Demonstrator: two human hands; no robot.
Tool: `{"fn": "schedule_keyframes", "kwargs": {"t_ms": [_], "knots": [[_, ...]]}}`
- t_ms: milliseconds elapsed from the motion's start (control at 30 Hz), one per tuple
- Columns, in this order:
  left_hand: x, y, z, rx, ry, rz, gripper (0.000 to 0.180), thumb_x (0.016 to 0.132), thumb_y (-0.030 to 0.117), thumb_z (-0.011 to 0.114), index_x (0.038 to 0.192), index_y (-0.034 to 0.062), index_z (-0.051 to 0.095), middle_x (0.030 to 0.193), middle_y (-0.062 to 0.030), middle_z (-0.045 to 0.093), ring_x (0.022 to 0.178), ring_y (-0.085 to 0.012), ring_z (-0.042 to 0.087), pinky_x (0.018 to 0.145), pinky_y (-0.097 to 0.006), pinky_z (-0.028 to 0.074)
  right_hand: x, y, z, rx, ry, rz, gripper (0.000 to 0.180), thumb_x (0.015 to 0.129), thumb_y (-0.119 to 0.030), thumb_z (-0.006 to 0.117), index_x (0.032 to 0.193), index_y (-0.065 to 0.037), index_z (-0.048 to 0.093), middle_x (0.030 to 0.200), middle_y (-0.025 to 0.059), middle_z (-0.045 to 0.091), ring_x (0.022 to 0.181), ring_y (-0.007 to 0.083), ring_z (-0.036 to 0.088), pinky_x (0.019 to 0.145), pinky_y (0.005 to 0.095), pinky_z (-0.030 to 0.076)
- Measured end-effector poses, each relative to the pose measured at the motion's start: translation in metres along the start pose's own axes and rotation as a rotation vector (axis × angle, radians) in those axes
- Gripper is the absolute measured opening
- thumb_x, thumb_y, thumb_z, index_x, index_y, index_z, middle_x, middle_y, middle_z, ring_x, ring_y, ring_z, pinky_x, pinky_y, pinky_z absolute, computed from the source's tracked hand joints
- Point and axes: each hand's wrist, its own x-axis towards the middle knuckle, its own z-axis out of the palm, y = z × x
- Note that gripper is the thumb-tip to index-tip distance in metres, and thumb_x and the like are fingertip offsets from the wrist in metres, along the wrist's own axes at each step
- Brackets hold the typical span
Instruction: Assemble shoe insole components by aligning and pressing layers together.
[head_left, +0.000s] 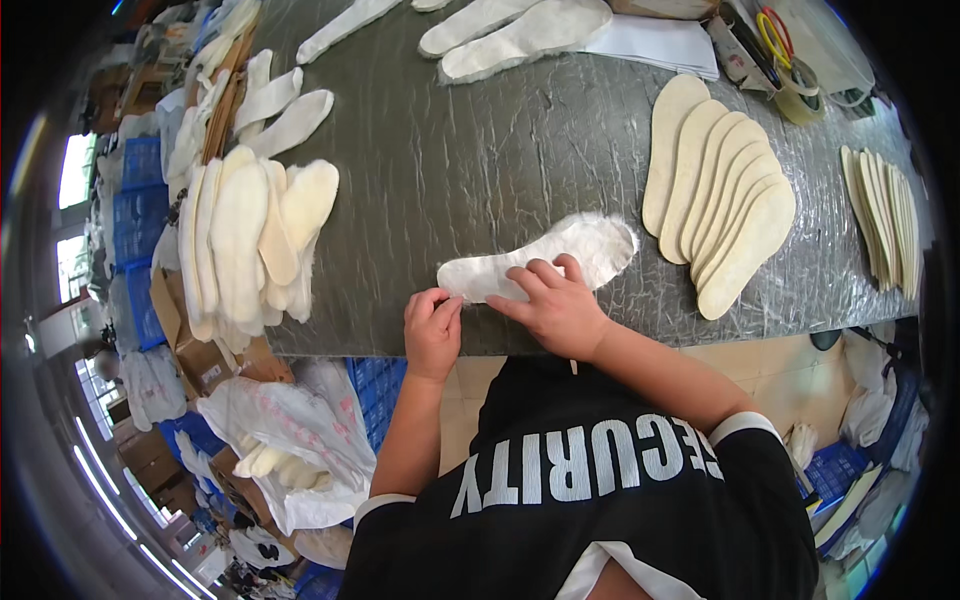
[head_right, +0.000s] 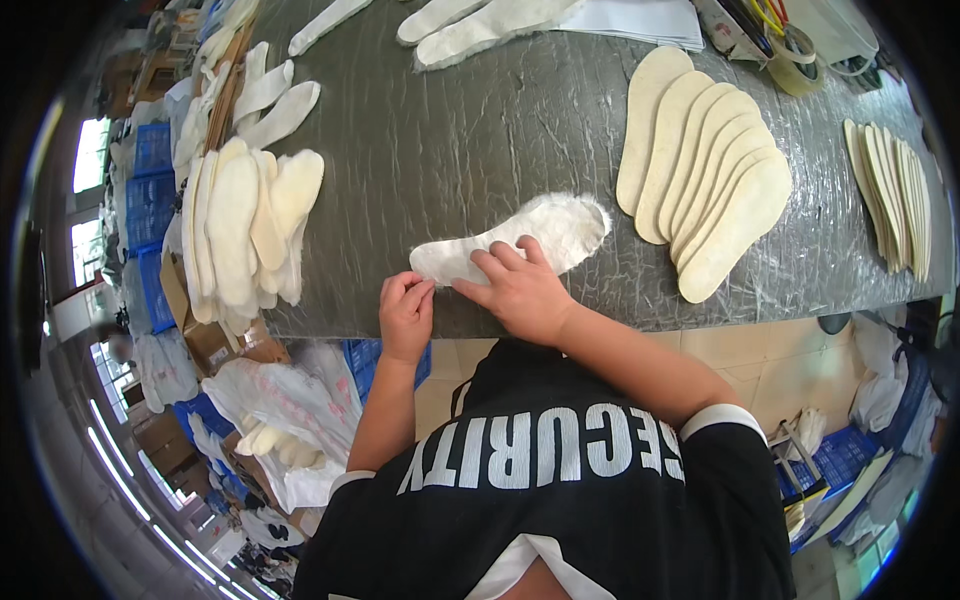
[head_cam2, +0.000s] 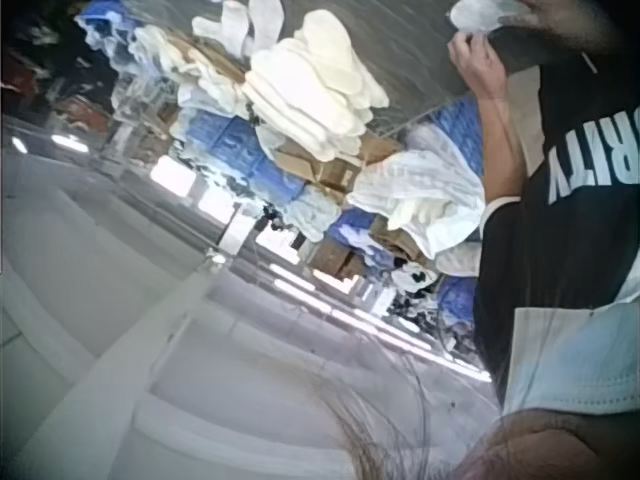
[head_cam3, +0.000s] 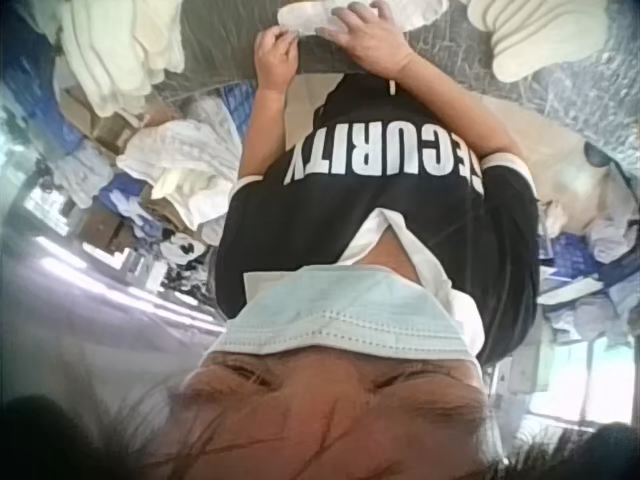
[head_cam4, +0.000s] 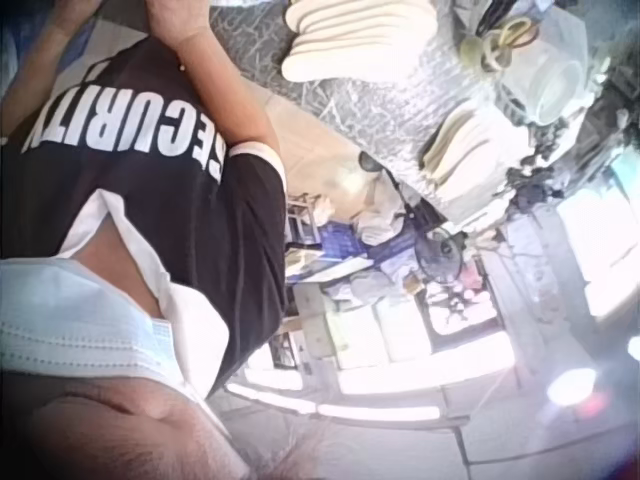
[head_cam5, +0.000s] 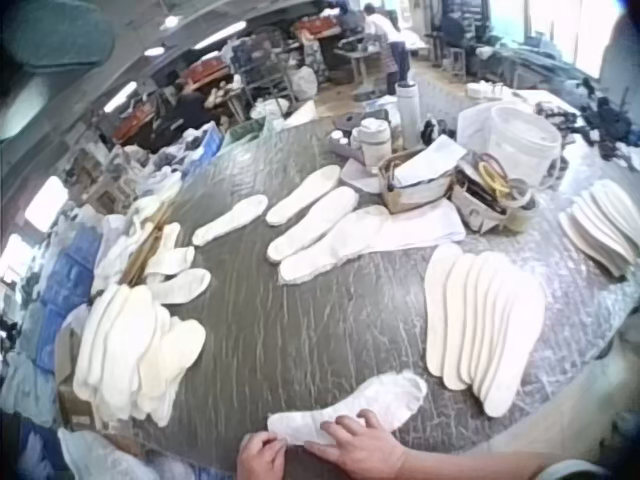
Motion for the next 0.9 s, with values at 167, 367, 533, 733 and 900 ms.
{"fn": "schedule_keyframes", "kwargs": {"t_ms": [167,367,533,733,900], "knots": [[-0.006,-0.001,0.004,-0.079,0.085,-0.055,0.011,0.073,-0.004,0.069,0.082,0.0017,0.065,0.090,-0.0101,0.060,0.084,-0.0280,0.057,0.076,-0.036,0.048,0.014,-0.001,0.016,-0.063,-0.212,0.041,0.042,0.081,-0.017,0.058,0.122,-0.023,0.062,0.108,0.0063,0.055,0.107,0.0247,0.050,0.097,0.0495,0.031],[0.000,0.008,0.010,-0.057,0.152,-0.173,0.011,0.073,-0.002,0.072,0.081,0.0024,0.065,0.086,-0.0099,0.059,0.081,-0.0268,0.056,0.073,-0.034,0.046,0.022,-0.001,0.016,-0.176,-0.283,0.045,0.047,0.081,-0.015,0.056,0.125,-0.027,0.061,0.106,0.0043,0.053,0.105,0.0237,0.048,0.095,0.0499,0.030],[0.007,0.008,0.015,0.013,0.070,-0.206,0.010,0.073,0.001,0.073,0.079,0.0032,0.065,0.080,-0.0071,0.060,0.078,-0.0263,0.056,0.073,-0.036,0.045,0.024,0.000,0.015,-0.189,-0.313,0.062,0.046,0.081,-0.015,0.056,0.125,-0.027,0.061,0.106,0.0038,0.052,0.106,0.0232,0.047,0.095,0.0512,0.030],[-0.005,0.001,0.021,0.052,0.071,-0.204,0.009,0.074,0.000,0.071,0.076,0.0041,0.063,0.080,-0.0070,0.061,0.079,-0.0273,0.056,0.074,-0.037,0.045,0.024,0.005,0.015,-0.161,-0.293,0.070,0.044,0.082,-0.016,0.055,0.123,-0.029,0.062,0.104,0.0022,0.052,0.104,0.0223,0.048,0.095,0.0519,0.030],[-0.012,0.008,0.021,-0.292,0.155,-0.653,0.015,0.082,0.002,0.069,0.092,-0.0002,0.058,0.087,-0.0073,0.063,0.076,-0.0136,0.059,0.069,-0.027,0.048,0.026,0.006,0.013,-0.172,-0.291,0.058,0.041,0.083,-0.021,0.059,0.122,-0.029,0.062,0.102,0.0010,0.052,0.102,0.0215,0.049,0.095,0.0520,0.030]]}}
